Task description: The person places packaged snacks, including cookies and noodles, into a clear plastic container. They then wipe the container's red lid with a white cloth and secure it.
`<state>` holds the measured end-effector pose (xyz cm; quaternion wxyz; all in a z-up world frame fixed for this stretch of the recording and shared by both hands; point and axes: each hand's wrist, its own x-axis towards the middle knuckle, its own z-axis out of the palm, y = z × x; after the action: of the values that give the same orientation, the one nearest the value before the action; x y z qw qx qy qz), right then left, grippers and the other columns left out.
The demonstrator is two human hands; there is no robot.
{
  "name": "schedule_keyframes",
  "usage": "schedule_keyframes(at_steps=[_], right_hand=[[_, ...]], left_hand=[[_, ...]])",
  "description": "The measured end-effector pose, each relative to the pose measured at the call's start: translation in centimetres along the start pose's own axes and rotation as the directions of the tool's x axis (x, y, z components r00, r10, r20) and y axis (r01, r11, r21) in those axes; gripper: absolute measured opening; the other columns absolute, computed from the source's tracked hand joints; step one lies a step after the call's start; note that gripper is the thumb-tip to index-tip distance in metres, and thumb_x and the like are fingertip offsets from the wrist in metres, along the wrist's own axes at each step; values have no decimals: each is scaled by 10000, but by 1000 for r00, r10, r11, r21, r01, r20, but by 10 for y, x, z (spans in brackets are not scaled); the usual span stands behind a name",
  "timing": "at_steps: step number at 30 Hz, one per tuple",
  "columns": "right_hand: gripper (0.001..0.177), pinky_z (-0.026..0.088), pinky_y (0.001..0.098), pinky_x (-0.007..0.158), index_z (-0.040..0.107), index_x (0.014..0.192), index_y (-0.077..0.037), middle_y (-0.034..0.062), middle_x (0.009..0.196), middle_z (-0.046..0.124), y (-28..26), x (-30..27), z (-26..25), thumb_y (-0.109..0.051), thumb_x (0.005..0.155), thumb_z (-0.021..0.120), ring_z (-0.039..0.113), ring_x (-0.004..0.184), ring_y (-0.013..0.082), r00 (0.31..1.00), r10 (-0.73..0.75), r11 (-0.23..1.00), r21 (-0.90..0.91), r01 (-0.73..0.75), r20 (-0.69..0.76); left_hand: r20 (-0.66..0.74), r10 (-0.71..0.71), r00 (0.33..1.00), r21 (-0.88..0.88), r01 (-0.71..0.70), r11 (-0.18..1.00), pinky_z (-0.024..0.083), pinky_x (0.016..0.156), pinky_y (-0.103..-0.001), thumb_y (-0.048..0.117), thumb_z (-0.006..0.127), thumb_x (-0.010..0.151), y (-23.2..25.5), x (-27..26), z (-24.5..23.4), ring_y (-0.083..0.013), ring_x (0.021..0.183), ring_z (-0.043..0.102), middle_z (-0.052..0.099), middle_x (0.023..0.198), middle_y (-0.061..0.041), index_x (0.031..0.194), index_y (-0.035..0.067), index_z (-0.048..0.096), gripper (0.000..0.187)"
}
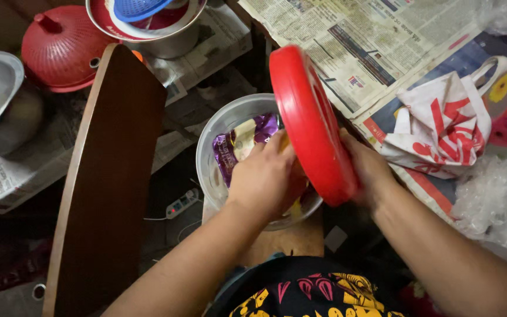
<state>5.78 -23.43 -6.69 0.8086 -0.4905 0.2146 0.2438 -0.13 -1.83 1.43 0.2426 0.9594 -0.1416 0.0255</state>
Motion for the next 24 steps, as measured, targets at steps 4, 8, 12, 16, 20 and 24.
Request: schedule_keyframes(at_steps=[4,8,12,16,20,24], right_hand=[[441,584,369,830,661,1261,-45,108,1110,755,0,-3,2,-398,1054,497,728,908,199,1000,10,1000,-19,-10,-13],[447,581,361,844,668,1264,-36,108,1117,750,-3,-8,7,-392,1047,507,727,917,195,999,21,1000,-11,-20,31],[433,572,346,851,669,1284,-34,102,1124,749,1,-6,3,-378,1067,521,729,928,183,985,-15,999,44,8,174],[426,573,362,851,669,1244,-45,107,1102,753,5,3,-3,-395,1049,523,726,904,191,997,44,998,29,-47,69],[422,584,361,842,666,1238,-40,107,1121,751,1,-7,6,-376,1033,516,728,909,191,1000,-28,998,-54,28,-5],[368,584,322,860,626,1268,-15,75,1124,739,-4,-13,15,-283,1024,565,709,945,147,971,-226,962,-176,210,-81]], left_hand=[[100,-13,995,112,2,994,581,740,-455,300,730,808,8,0,-1,-364,971,663,616,1211,-141,1175,123,666,412],[194,-151,969,154,122,981,584,789,-448,277,613,930,4,1,4,-362,975,690,625,1215,-145,1215,120,661,328],[276,-295,915,211,242,947,570,820,-487,355,544,1001,-5,10,7,-401,1034,674,605,1264,-180,1400,113,553,467],[377,-357,855,173,314,934,533,927,-472,487,637,902,-16,10,0,-334,1170,622,550,1330,-154,1495,199,469,679],[416,-421,806,164,388,907,493,1017,-463,525,683,893,-24,10,10,-320,1275,564,484,1437,-145,1482,243,470,687],[388,-154,909,-148,226,963,529,977,-443,353,756,844,-73,8,44,-291,1187,652,533,1442,-199,1440,258,568,632]])
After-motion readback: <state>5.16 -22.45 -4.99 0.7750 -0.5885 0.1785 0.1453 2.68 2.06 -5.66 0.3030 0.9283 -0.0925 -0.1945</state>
